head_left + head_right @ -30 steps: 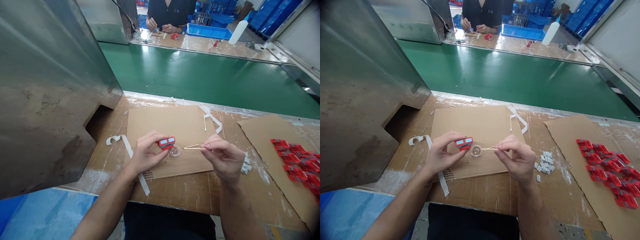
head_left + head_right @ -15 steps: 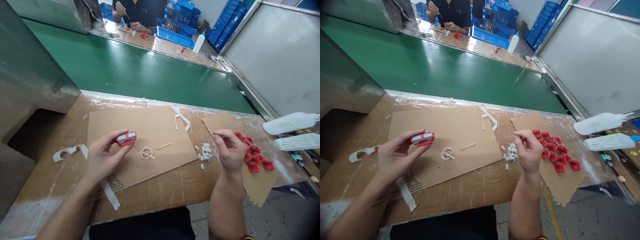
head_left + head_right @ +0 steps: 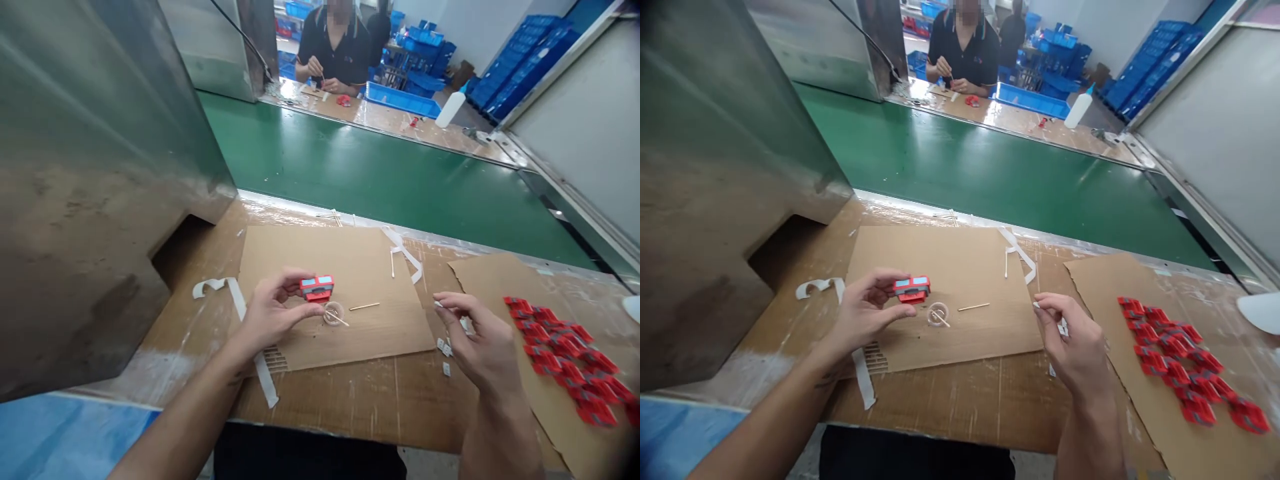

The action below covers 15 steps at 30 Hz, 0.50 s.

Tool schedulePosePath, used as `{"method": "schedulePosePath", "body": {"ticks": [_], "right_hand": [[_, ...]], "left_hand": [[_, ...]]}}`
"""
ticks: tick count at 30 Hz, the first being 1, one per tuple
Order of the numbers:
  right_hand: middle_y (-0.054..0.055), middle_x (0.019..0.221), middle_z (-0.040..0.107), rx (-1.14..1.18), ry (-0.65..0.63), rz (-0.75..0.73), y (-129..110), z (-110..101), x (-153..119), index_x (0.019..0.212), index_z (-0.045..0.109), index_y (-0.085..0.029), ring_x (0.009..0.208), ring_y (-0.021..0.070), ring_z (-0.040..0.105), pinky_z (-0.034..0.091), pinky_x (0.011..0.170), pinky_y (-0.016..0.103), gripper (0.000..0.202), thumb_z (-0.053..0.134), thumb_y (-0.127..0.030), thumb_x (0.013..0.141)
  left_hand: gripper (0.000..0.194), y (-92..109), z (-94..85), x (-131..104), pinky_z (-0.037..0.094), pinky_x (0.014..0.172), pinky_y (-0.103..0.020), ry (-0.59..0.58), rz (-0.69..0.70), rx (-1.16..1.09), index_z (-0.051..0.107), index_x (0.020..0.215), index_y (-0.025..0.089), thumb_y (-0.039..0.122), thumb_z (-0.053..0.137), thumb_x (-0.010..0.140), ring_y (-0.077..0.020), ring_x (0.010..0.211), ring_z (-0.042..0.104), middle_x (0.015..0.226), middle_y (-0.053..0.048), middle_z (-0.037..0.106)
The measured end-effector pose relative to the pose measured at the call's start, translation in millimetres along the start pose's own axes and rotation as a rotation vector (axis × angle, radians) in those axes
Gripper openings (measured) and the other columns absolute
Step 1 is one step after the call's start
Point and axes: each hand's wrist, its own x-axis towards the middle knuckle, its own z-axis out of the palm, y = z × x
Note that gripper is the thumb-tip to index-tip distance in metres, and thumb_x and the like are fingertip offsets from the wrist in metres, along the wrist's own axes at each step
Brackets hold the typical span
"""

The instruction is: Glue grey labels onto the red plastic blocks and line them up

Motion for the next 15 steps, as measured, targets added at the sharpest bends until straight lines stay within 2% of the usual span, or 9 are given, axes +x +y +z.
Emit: {"method": "schedulePosePath", "body": {"ticks": [2, 4, 7, 10, 15], "right_hand": [[0.006, 0.102, 0.074, 0.18, 0.07, -0.166, -38.6, 11.4, 15.8, 0.098, 0.066, -0.022, 0.091, 0.0209, 0.071, 0.057, 0.079, 0.036, 0.016, 0.069, -0.01, 0.089], [0.007, 0.104, 0.074, 0.244, 0.052, -0.379, -74.9, 29.5, 26.6, 0.099, 0.067, -0.021, 0.097, 0.0215, 0.07, 0.058, 0.083, 0.037, 0.026, 0.071, -0.001, 0.084], [0.009, 0.103, 0.075, 0.256, 0.049, -0.513, -106.6, 58.8, 31.1, 0.098, 0.067, -0.019, 0.098, 0.0222, 0.07, 0.061, 0.08, 0.038, 0.028, 0.07, 0.005, 0.082], [0.009, 0.102, 0.076, 0.237, 0.104, -0.513, -110.4, 76.1, 26.4, 0.1, 0.068, -0.018, 0.097, 0.0234, 0.071, 0.063, 0.077, 0.039, 0.029, 0.071, 0.004, 0.082], [0.007, 0.101, 0.076, 0.232, 0.133, -0.503, -103.6, 80.2, 22.2, 0.104, 0.07, -0.022, 0.094, 0.0226, 0.072, 0.065, 0.074, 0.039, 0.03, 0.07, 0.001, 0.085]], "left_hand": [[0.047, 1.0, 1.6, -1.8, 0.068, 0.082, -0.032, -0.048, 0.029, -0.049, 0.069, 0.107, 0.015, 0.033, 0.092, 0.071, -0.0233, 0.088, 0.08, 0.098, -0.011, 0.081], [0.047, 1.8, 2.7, -3.9, 0.069, 0.083, -0.032, -0.067, 0.061, -0.079, 0.069, 0.11, 0.016, 0.033, 0.091, 0.072, -0.0233, 0.089, 0.08, 0.102, -0.012, 0.081], [0.049, 2.9, 3.0, -6.2, 0.069, 0.084, -0.032, -0.062, 0.101, -0.086, 0.07, 0.114, 0.017, 0.029, 0.091, 0.071, -0.0239, 0.093, 0.08, 0.11, -0.013, 0.079], [0.05, 5.4, 3.4, -6.9, 0.068, 0.084, -0.031, -0.072, 0.134, -0.04, 0.07, 0.117, 0.019, 0.028, 0.09, 0.072, -0.0232, 0.094, 0.079, 0.111, -0.012, 0.079], [0.047, 11.2, 5.5, -6.5, 0.068, 0.083, -0.029, -0.13, 0.183, 0.061, 0.071, 0.119, 0.019, 0.031, 0.087, 0.076, -0.0232, 0.094, 0.079, 0.11, -0.012, 0.079]]}}
